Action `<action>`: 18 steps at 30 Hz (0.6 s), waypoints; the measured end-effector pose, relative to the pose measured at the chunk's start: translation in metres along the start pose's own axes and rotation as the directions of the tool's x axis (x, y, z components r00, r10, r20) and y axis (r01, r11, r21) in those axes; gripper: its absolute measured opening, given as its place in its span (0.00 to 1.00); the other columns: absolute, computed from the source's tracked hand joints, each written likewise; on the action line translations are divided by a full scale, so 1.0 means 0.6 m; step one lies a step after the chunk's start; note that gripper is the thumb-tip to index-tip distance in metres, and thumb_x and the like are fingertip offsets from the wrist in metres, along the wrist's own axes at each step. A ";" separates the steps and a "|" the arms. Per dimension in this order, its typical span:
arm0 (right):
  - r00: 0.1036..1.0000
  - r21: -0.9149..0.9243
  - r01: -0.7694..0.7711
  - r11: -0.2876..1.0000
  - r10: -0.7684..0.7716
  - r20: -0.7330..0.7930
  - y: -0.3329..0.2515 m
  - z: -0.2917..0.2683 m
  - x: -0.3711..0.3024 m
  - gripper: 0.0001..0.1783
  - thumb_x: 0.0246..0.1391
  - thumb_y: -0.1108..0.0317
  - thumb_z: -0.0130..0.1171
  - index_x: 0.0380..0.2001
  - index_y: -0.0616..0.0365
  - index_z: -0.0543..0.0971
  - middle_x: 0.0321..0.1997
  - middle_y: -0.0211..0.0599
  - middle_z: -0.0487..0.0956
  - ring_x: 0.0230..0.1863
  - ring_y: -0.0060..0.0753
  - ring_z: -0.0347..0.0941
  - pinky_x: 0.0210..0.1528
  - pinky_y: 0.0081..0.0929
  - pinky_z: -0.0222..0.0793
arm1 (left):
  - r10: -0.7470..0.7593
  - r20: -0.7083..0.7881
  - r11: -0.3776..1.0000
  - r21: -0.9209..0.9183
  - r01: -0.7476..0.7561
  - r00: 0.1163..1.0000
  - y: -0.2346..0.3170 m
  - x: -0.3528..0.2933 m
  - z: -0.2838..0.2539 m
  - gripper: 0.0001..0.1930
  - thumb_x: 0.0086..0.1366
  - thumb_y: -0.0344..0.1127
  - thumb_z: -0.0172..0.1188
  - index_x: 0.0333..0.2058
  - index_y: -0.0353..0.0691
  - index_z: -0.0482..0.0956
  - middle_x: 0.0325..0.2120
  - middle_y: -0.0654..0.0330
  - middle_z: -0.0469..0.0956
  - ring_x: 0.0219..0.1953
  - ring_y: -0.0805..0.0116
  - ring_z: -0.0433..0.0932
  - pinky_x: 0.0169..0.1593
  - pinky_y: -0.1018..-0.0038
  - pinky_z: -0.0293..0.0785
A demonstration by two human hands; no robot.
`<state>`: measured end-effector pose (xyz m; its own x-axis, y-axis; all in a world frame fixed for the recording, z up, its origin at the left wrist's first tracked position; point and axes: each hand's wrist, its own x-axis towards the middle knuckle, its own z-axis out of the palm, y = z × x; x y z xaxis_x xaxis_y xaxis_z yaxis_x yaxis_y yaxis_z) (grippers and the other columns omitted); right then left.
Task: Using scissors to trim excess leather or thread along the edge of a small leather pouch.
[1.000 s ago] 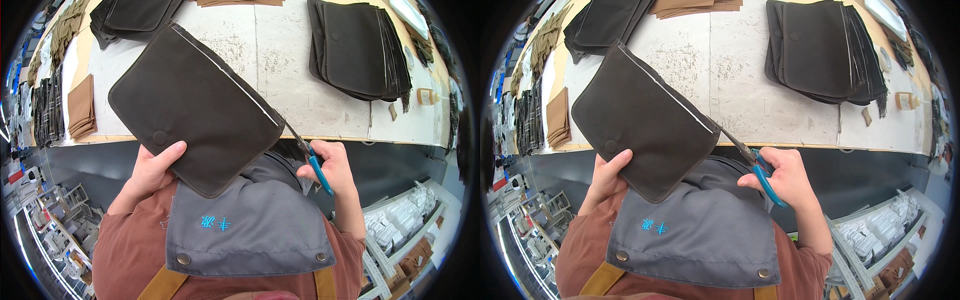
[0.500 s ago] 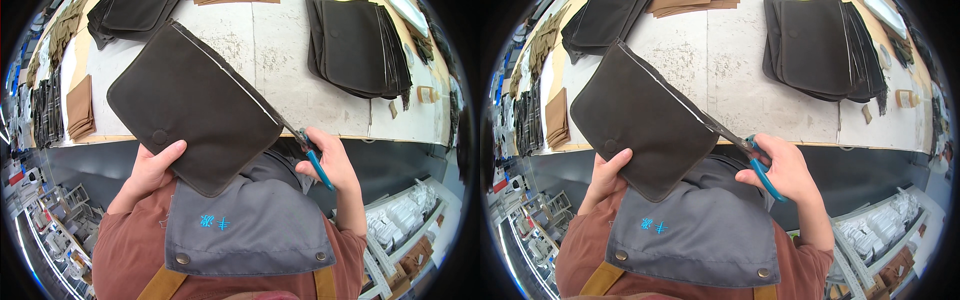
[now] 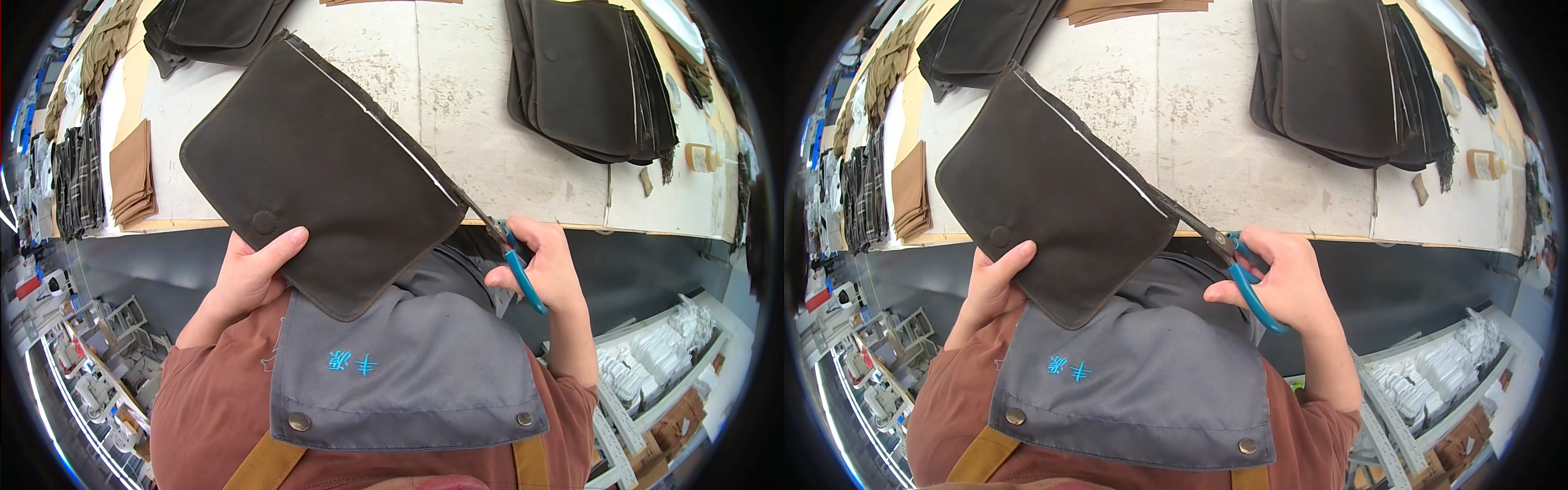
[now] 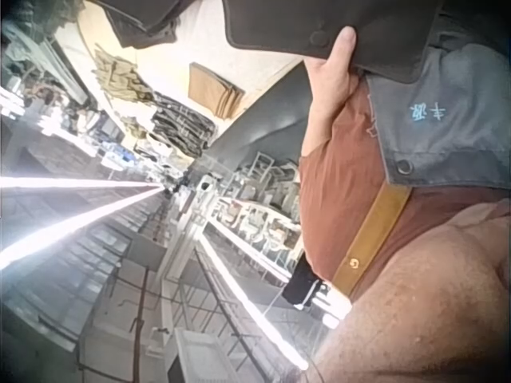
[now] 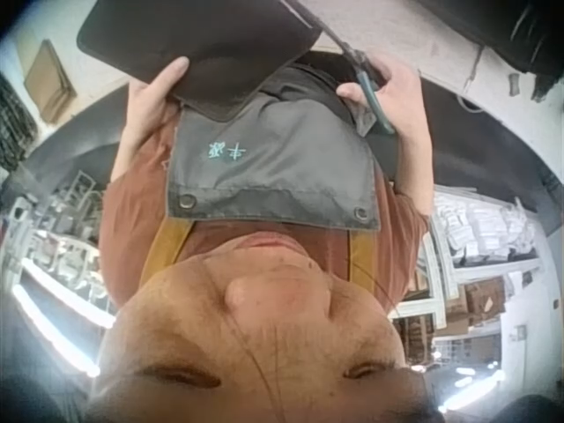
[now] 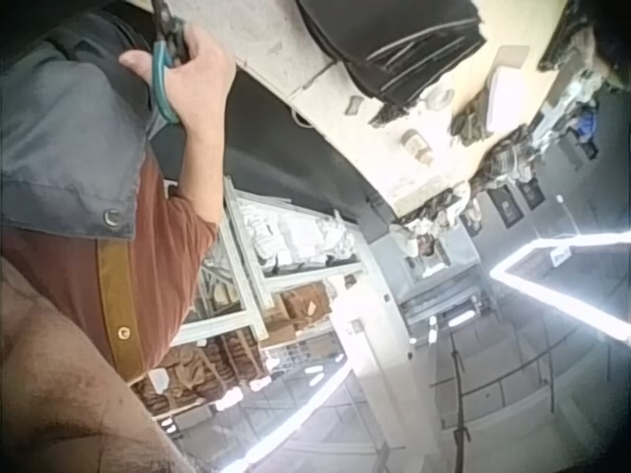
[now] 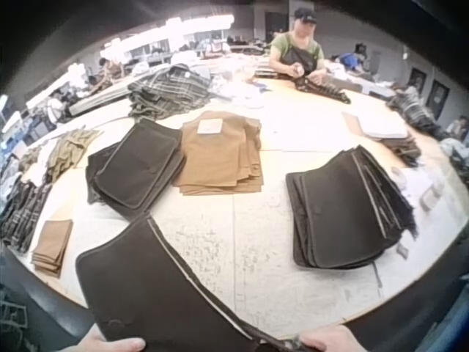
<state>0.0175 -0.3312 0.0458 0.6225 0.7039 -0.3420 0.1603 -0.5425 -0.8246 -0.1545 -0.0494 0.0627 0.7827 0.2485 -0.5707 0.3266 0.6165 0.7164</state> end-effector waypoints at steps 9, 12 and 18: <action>0.996 -0.008 0.079 0.997 -0.079 -0.050 0.012 0.006 -0.002 0.34 0.22 0.49 0.78 0.13 0.59 0.63 0.12 0.29 0.59 0.16 0.24 0.53 0.19 0.22 0.52 | 0.031 -0.001 0.999 0.012 -0.031 1.000 0.001 0.000 0.002 0.19 0.62 0.25 0.55 0.51 0.33 0.67 0.47 0.54 0.72 0.48 0.66 0.73 0.51 0.68 0.72; 0.994 -0.002 0.087 0.996 -0.087 -0.071 0.013 0.008 -0.004 0.34 0.23 0.49 0.78 0.12 0.58 0.62 0.12 0.28 0.58 0.17 0.24 0.51 0.19 0.21 0.51 | 0.033 0.004 0.999 0.020 -0.033 0.999 -0.001 -0.001 -0.001 0.19 0.61 0.25 0.55 0.52 0.33 0.66 0.48 0.54 0.71 0.48 0.66 0.72 0.51 0.68 0.71; 0.996 0.006 0.063 0.998 -0.062 -0.070 0.006 0.007 -0.003 0.34 0.23 0.49 0.77 0.13 0.59 0.63 0.12 0.29 0.58 0.16 0.24 0.52 0.19 0.21 0.52 | 0.050 0.006 0.998 0.040 -0.050 0.999 -0.001 -0.001 0.000 0.20 0.61 0.25 0.55 0.53 0.34 0.65 0.48 0.55 0.71 0.49 0.66 0.72 0.51 0.69 0.71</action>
<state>0.0138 -0.3326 0.0414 0.6635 0.7025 -0.2575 0.1947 -0.4944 -0.8472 -0.1551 -0.0499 0.0628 0.8013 0.2744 -0.5316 0.3079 0.5728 0.7597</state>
